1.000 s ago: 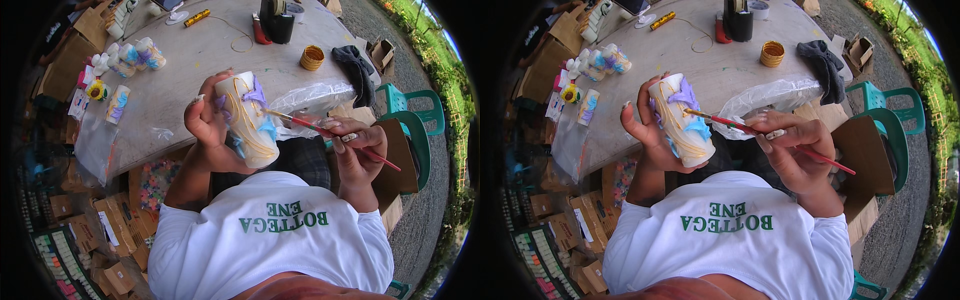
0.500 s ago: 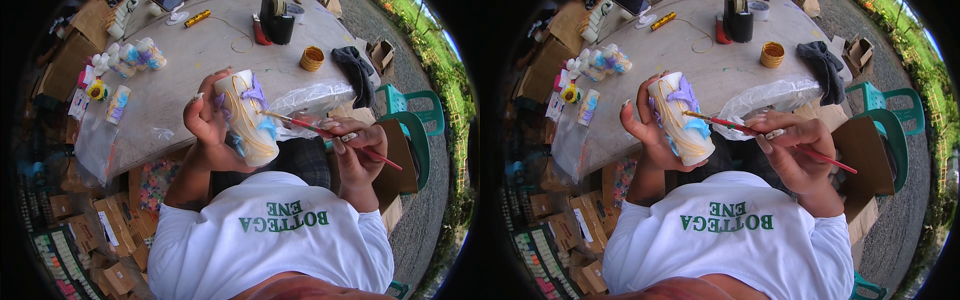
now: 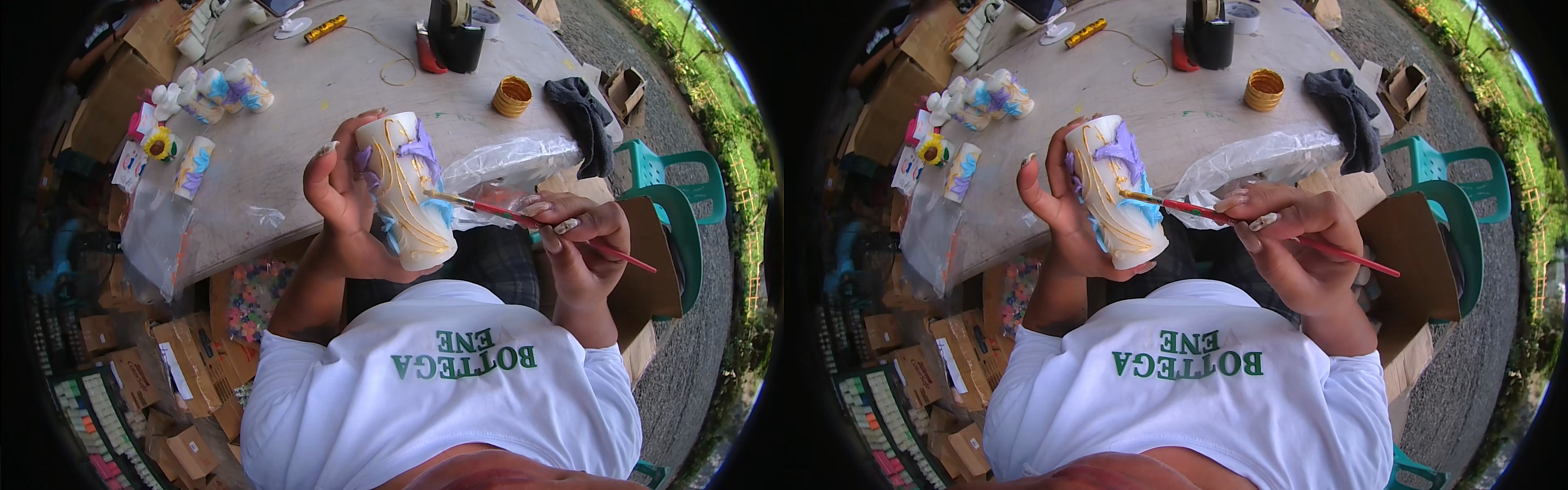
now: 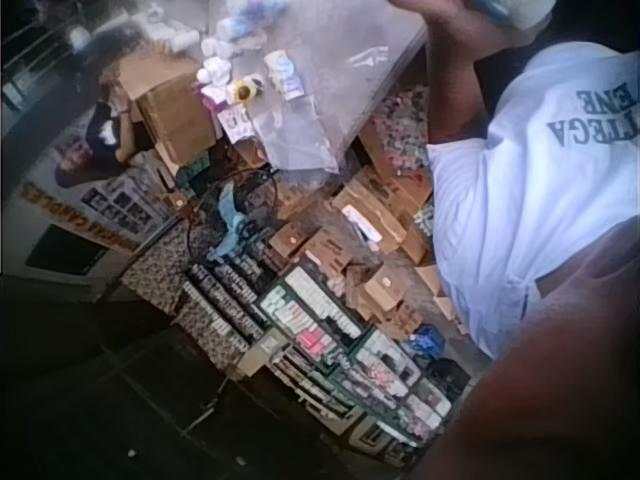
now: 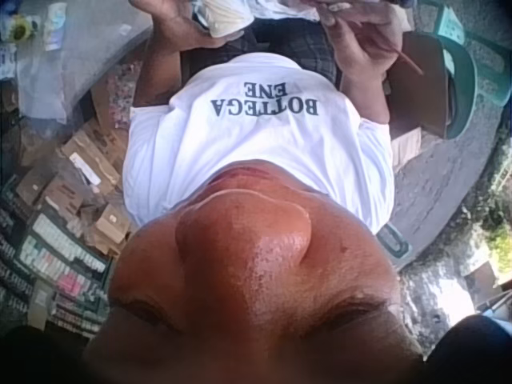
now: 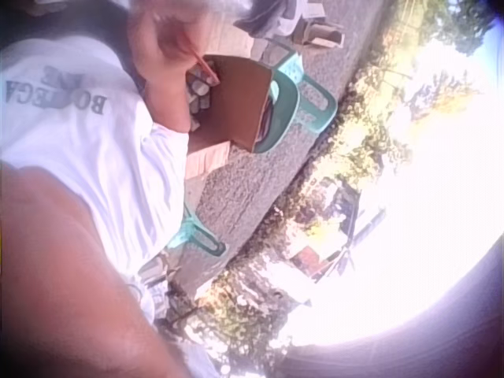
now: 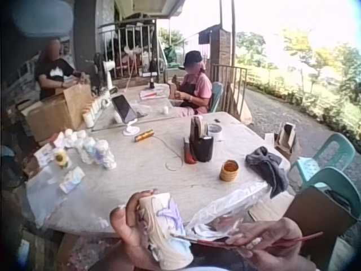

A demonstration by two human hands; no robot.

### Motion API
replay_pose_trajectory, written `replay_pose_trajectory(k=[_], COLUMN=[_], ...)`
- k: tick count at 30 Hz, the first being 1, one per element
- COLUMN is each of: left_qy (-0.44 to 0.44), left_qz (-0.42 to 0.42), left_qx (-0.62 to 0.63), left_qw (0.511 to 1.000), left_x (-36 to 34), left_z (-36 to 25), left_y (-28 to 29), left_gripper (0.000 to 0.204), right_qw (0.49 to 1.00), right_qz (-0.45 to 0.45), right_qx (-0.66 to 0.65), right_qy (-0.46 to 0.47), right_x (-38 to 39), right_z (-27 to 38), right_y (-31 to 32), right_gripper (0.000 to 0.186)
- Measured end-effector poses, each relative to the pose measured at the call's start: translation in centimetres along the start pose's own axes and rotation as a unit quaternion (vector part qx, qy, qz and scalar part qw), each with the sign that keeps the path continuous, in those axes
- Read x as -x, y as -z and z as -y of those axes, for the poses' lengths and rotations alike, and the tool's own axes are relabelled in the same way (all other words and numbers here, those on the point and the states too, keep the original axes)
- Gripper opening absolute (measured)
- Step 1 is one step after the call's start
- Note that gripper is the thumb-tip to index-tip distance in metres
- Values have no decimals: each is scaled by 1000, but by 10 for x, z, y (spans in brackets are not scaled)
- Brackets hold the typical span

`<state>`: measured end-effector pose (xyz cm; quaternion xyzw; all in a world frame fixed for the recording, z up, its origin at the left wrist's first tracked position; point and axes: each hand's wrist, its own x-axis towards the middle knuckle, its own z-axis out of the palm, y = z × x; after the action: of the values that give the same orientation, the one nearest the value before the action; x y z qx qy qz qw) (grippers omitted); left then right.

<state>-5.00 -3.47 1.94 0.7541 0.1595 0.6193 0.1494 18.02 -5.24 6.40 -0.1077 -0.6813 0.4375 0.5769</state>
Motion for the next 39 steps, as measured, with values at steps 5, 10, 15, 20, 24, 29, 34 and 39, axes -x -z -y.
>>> replay_pose_trajectory(k=[5, 10, 15, 20, 24, 29, 34, 39], left_qy=[-20, 34, 10, 4, -1, -2, -8, -16], left_qz=[-18, -44, -12, 3, 0, 1, 6, -8], left_qx=[31, 29, -35, -70, -97, -111, -125, -90], left_qw=[999, 998, 999, 998, 995, 994, 992, 996], left_x=[3, 3, 2, 3, 3, 3, 3, 6], left_z=[5, -4, -3, -2, -3, -4, -3, -1], left_y=[-2, -2, 0, 3, 2, 3, 4, 3], left_gripper=[124, 119, 120, 118, 116, 114, 113, 110], right_qw=[999, 997, 998, 995, 997, 994, 994, 992], right_qz=[-21, -72, -50, -31, -20, 6, -4, -49], right_qx=[18, -16, 44, 92, 70, 100, 99, 119], right_qy=[-27, -34, 15, 21, 26, 36, 44, 13], right_x=[-1, -5, -12, -20, -25, -27, -29, -29], right_z=[5, 9, 8, 12, 15, 15, 14, 19], right_y=[-3, -6, -2, 1, -6, -4, -6, -9], right_gripper=[16, 18, 19, 19, 20, 21, 22, 15])
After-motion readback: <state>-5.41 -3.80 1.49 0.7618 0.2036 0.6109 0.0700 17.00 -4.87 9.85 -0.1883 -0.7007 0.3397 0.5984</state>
